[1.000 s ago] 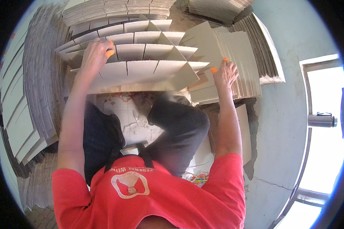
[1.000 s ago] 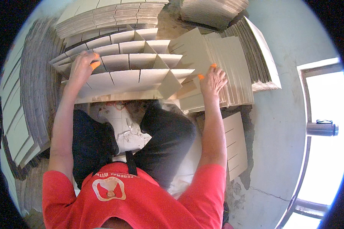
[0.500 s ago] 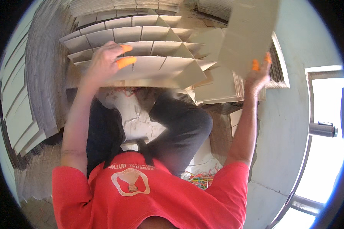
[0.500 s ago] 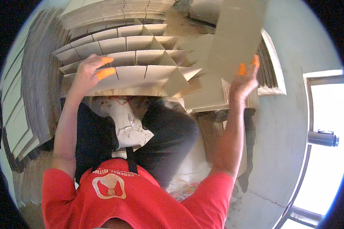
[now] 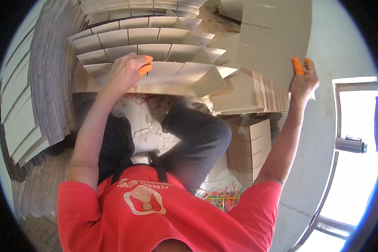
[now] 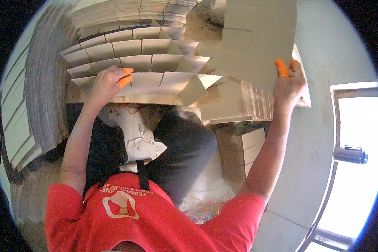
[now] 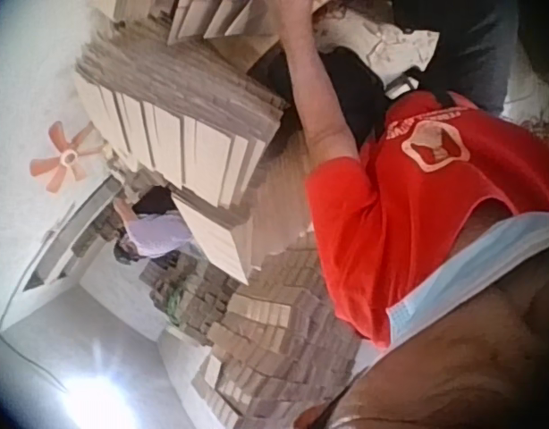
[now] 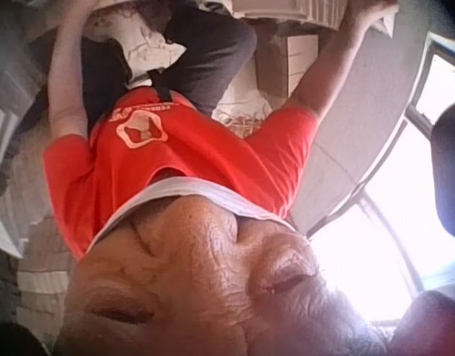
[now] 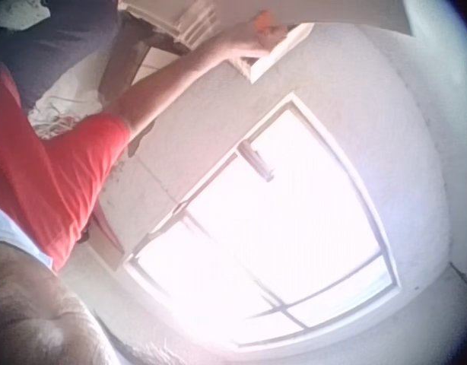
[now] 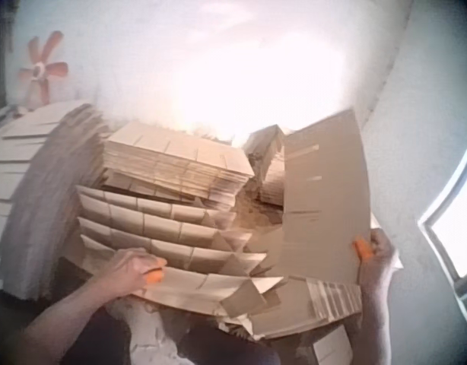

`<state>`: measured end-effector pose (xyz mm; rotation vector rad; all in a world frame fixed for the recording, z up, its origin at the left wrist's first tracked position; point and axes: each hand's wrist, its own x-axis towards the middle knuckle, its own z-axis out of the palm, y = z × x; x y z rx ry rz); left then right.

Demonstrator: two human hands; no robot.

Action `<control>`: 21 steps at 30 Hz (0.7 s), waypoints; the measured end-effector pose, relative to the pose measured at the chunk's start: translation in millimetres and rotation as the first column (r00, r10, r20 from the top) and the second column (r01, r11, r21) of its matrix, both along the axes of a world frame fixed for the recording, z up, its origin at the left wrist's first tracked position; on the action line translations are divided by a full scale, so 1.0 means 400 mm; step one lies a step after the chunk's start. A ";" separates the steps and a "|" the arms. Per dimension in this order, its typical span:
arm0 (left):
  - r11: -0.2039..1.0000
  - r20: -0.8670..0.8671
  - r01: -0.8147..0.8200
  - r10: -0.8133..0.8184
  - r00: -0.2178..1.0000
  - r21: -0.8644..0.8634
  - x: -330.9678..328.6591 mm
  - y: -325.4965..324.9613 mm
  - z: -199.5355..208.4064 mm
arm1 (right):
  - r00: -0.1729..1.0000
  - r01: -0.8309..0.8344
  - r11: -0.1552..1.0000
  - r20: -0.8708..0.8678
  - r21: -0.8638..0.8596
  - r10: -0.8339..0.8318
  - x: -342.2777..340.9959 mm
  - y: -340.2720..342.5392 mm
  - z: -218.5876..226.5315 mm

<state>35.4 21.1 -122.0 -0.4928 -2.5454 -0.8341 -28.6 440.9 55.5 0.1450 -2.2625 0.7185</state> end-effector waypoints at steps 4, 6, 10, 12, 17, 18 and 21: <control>0.999 -0.027 -0.035 0.035 0.999 0.008 0.007 0.009 -0.002 | 0.973 -0.226 0.973 0.029 -0.057 0.228 0.047 -0.146 0.068; 1.000 -0.044 -0.022 0.022 0.999 0.003 0.002 0.009 -0.006 | 0.926 -0.362 0.932 0.119 0.017 0.357 0.023 -0.167 0.048; 1.000 -0.005 0.001 -0.001 1.000 -0.017 0.000 0.009 -0.002 | 0.855 -0.467 0.882 0.287 0.064 0.432 0.013 -0.230 0.015; 1.000 0.003 0.005 -0.005 1.000 -0.027 0.002 0.006 -0.006 | 0.854 -0.480 0.876 0.257 0.052 0.452 0.007 -0.262 -0.006; 0.999 0.026 -0.019 0.021 0.999 -0.046 0.009 0.008 -0.007 | 0.827 -0.509 0.860 0.296 0.036 0.477 -0.016 -0.260 -0.003; 1.000 -0.001 -0.021 0.021 1.000 -0.015 0.009 0.011 -0.010 | 0.828 -0.505 0.863 0.298 0.029 0.475 -0.015 -0.263 0.001; 0.999 -0.061 -0.012 0.015 0.998 0.046 0.003 0.015 -0.018 | 0.844 -0.470 0.881 0.326 0.062 0.427 -0.014 -0.269 0.001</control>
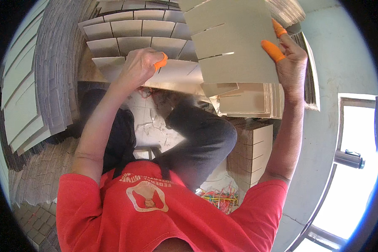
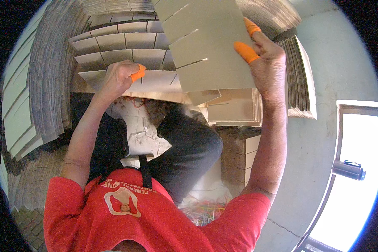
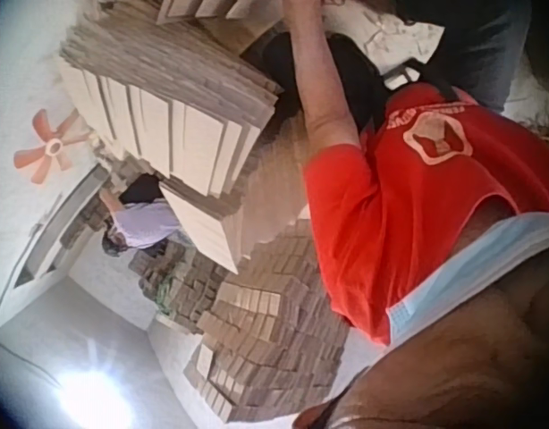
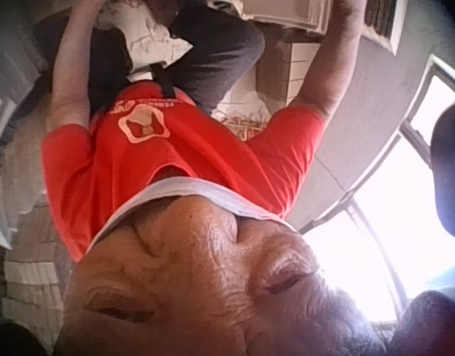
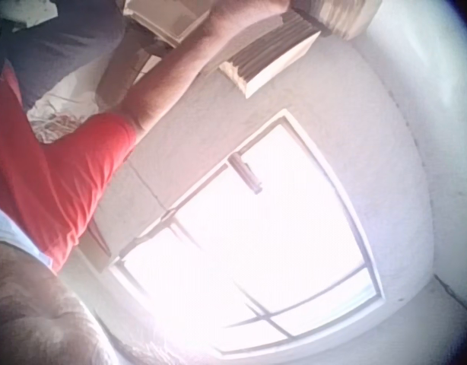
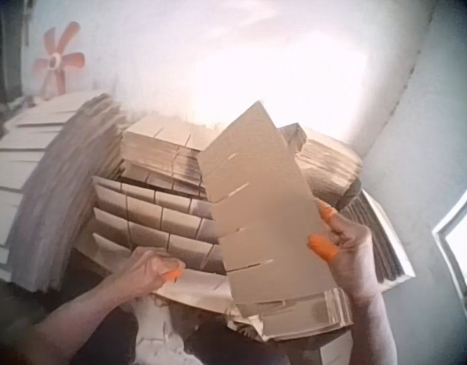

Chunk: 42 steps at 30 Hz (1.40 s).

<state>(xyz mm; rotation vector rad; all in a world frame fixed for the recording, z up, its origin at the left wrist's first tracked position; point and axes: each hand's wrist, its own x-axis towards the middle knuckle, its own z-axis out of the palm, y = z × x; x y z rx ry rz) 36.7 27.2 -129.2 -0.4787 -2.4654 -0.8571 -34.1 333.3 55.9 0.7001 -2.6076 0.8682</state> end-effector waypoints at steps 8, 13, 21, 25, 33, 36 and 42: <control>0.998 0.092 0.002 0.004 0.996 -0.058 -0.004 -0.010 0.006 | 0.984 -0.104 0.978 0.125 -0.181 0.128 0.002 -0.020 0.009; 0.998 0.092 -0.009 0.014 0.996 -0.056 -0.001 -0.002 0.011 | 0.999 -0.036 0.999 0.021 0.029 0.035 -0.008 -0.001 -0.051; 0.998 0.077 -0.005 0.010 0.997 -0.061 -0.003 -0.008 0.006 | 0.994 -0.016 1.000 0.107 0.016 0.015 -0.007 -0.026 -0.048; 0.998 0.078 0.014 -0.010 0.997 -0.054 -0.006 -0.003 0.010 | 0.985 -0.101 0.994 0.135 -0.042 0.106 -0.018 -0.026 -0.078; 1.000 -0.037 0.016 -0.015 0.999 0.023 -0.012 0.006 -0.004 | 0.944 -0.167 0.986 0.286 -0.020 0.166 -0.028 -0.067 -0.071; 1.000 0.001 0.025 -0.025 1.000 0.000 -0.008 0.005 0.002 | 0.963 -0.147 0.984 0.242 0.097 0.120 -0.032 -0.065 -0.087; 0.998 0.112 0.019 -0.013 0.994 -0.052 -0.017 0.004 0.003 | 0.958 -0.254 0.958 0.168 0.131 0.231 -0.052 -0.093 -0.177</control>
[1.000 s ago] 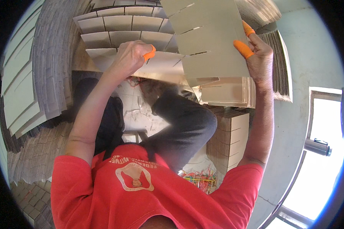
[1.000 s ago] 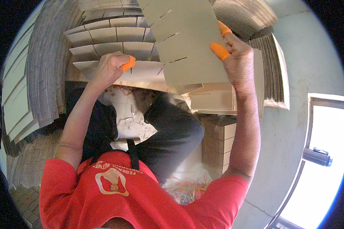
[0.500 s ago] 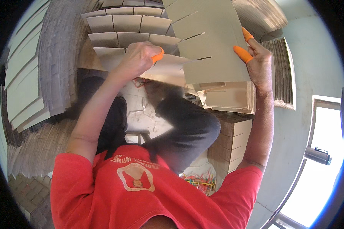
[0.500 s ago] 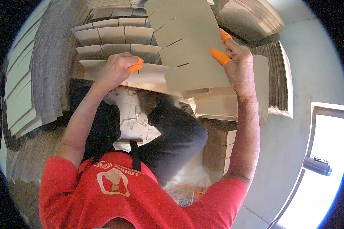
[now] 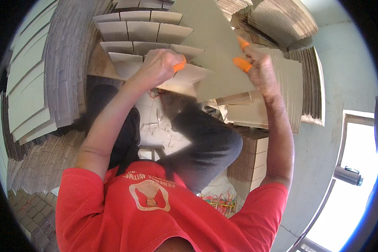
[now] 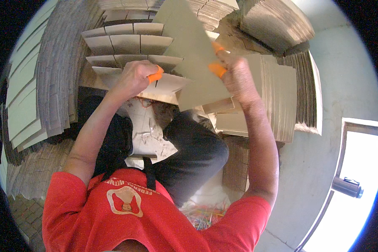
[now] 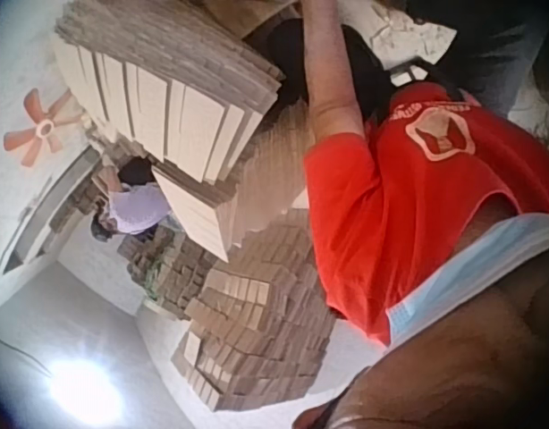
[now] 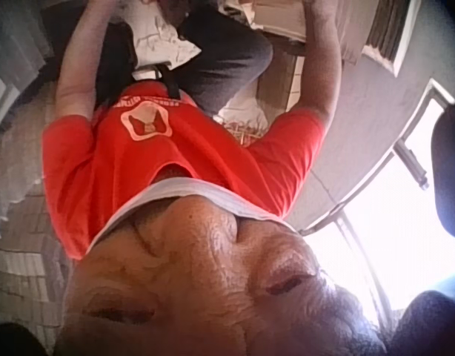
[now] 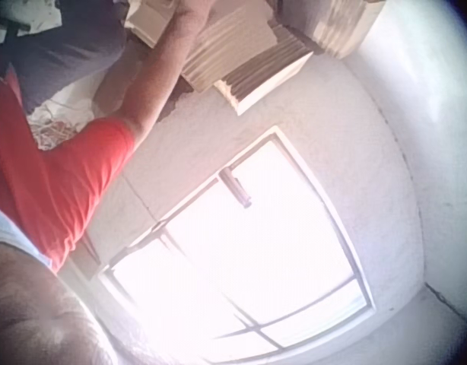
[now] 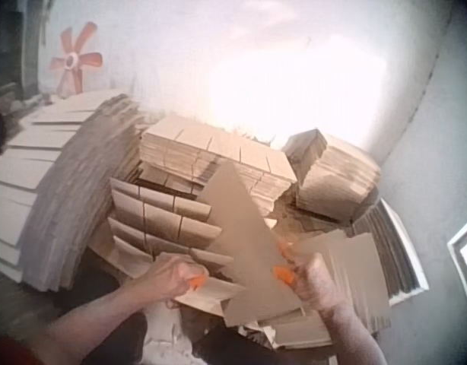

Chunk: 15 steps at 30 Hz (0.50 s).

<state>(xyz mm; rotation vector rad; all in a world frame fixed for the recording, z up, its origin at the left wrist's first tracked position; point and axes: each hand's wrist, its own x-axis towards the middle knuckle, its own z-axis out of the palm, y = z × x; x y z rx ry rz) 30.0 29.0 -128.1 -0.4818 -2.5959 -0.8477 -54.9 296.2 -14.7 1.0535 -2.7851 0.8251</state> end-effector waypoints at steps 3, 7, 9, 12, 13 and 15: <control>1.000 -0.023 0.017 -0.017 1.000 -0.001 -0.004 -0.003 -0.010 | 0.999 -0.015 0.993 0.043 0.113 0.010 0.018 -0.034 0.019; 0.997 -0.060 -0.023 0.027 0.998 0.071 -0.001 0.011 -0.002 | 0.985 -0.166 0.981 -0.022 0.100 0.169 -0.034 -0.026 0.010; 0.997 -0.081 -0.036 0.042 0.996 0.068 -0.001 0.012 -0.008 | 0.987 -0.158 0.977 -0.013 0.142 0.161 -0.033 -0.032 0.023; 0.998 -0.093 -0.042 0.046 0.995 0.041 0.001 0.009 -0.013 | 0.988 -0.145 0.971 -0.024 0.191 0.152 -0.016 -0.049 0.034; 0.998 -0.104 -0.034 0.040 0.994 0.053 0.002 0.009 -0.013 | 0.988 -0.151 0.968 -0.004 0.202 0.154 -0.012 -0.049 0.030; 0.997 -0.108 -0.031 0.038 0.993 0.066 0.001 0.014 -0.010 | 0.987 -0.158 0.968 0.004 0.197 0.161 -0.004 -0.045 0.012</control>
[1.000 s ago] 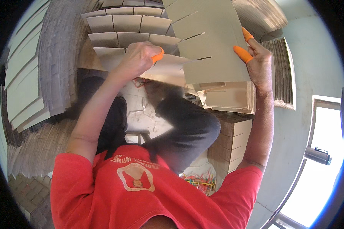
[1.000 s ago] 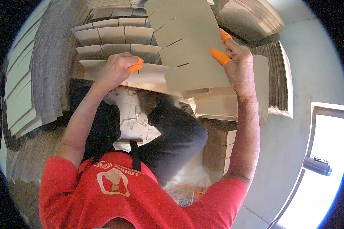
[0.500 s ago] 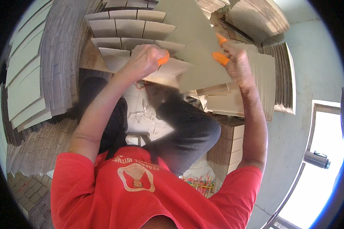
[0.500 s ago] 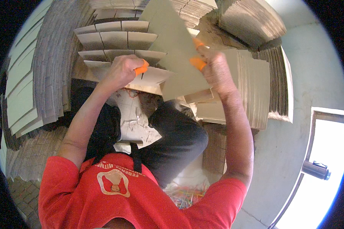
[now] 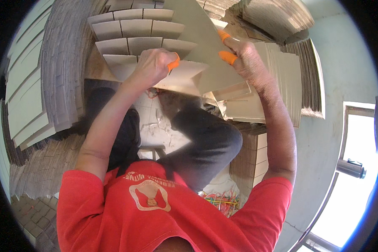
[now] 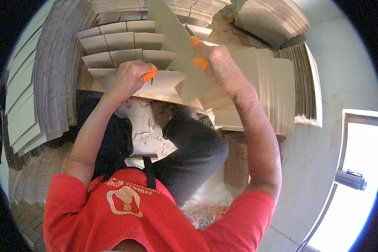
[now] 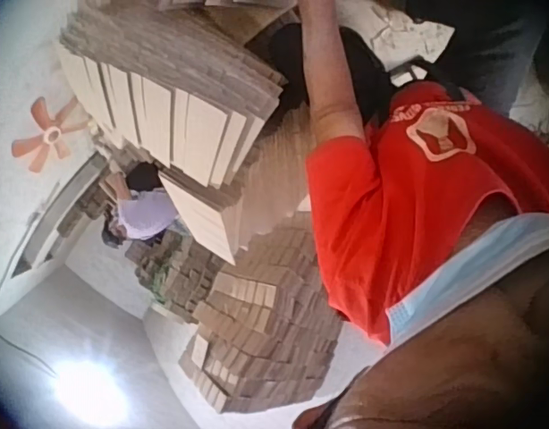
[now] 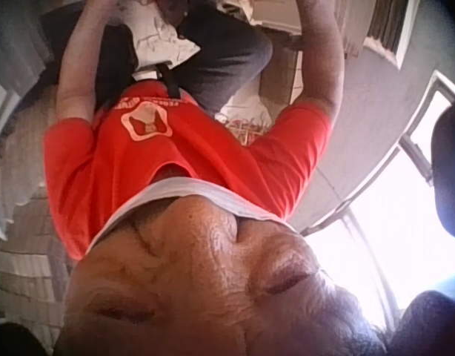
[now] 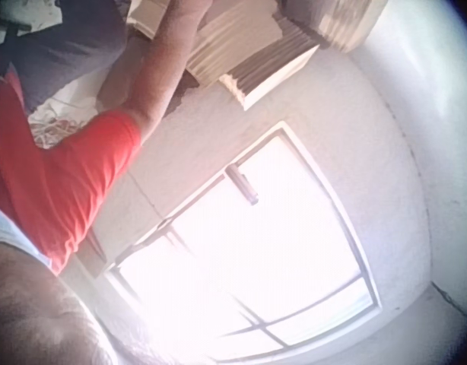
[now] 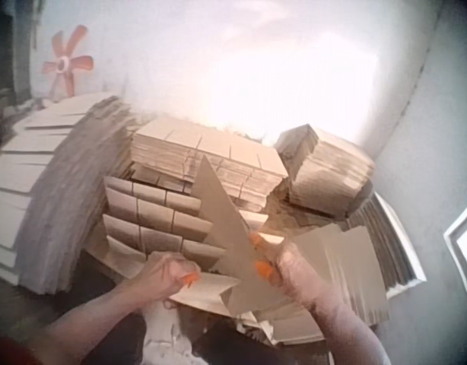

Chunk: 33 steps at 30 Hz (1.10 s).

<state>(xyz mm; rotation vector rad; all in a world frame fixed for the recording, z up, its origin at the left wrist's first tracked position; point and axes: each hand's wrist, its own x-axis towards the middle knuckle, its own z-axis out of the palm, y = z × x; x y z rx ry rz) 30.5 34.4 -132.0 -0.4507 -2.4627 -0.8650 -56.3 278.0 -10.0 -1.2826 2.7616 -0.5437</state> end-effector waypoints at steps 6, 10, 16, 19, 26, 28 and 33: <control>1.000 0.053 0.006 -0.004 0.999 -0.022 0.001 -0.003 0.008 | 0.997 0.033 0.980 -0.055 -0.194 -0.045 0.028 0.028 -0.034; 0.997 0.084 0.011 -0.004 0.996 -0.081 0.008 -0.010 0.006 | 0.997 0.026 0.985 -0.062 -0.171 -0.037 0.054 0.047 -0.035; 0.986 0.179 0.124 -0.103 0.978 -0.108 -0.010 -0.015 0.060 | 0.995 0.028 0.997 -0.090 -0.078 -0.035 0.030 0.042 -0.103; 0.983 0.015 -0.003 0.006 1.000 -0.182 -0.070 -0.067 0.083 | 0.993 0.064 0.991 -0.088 -0.115 -0.074 0.042 0.028 -0.103; 0.824 0.070 -0.297 0.374 0.925 -0.482 -0.312 -0.221 0.129 | 0.994 0.065 0.986 -0.075 -0.152 -0.078 0.106 0.054 -0.085; 0.837 0.202 -0.156 0.300 0.932 -0.524 -0.337 -0.234 0.110 | 0.995 0.056 0.989 -0.079 -0.139 -0.068 0.106 0.070 -0.081; 0.788 0.213 -0.181 0.368 0.905 -0.588 -0.357 -0.217 0.093 | 0.999 -0.027 0.986 -0.040 -0.165 0.021 0.081 0.073 -0.079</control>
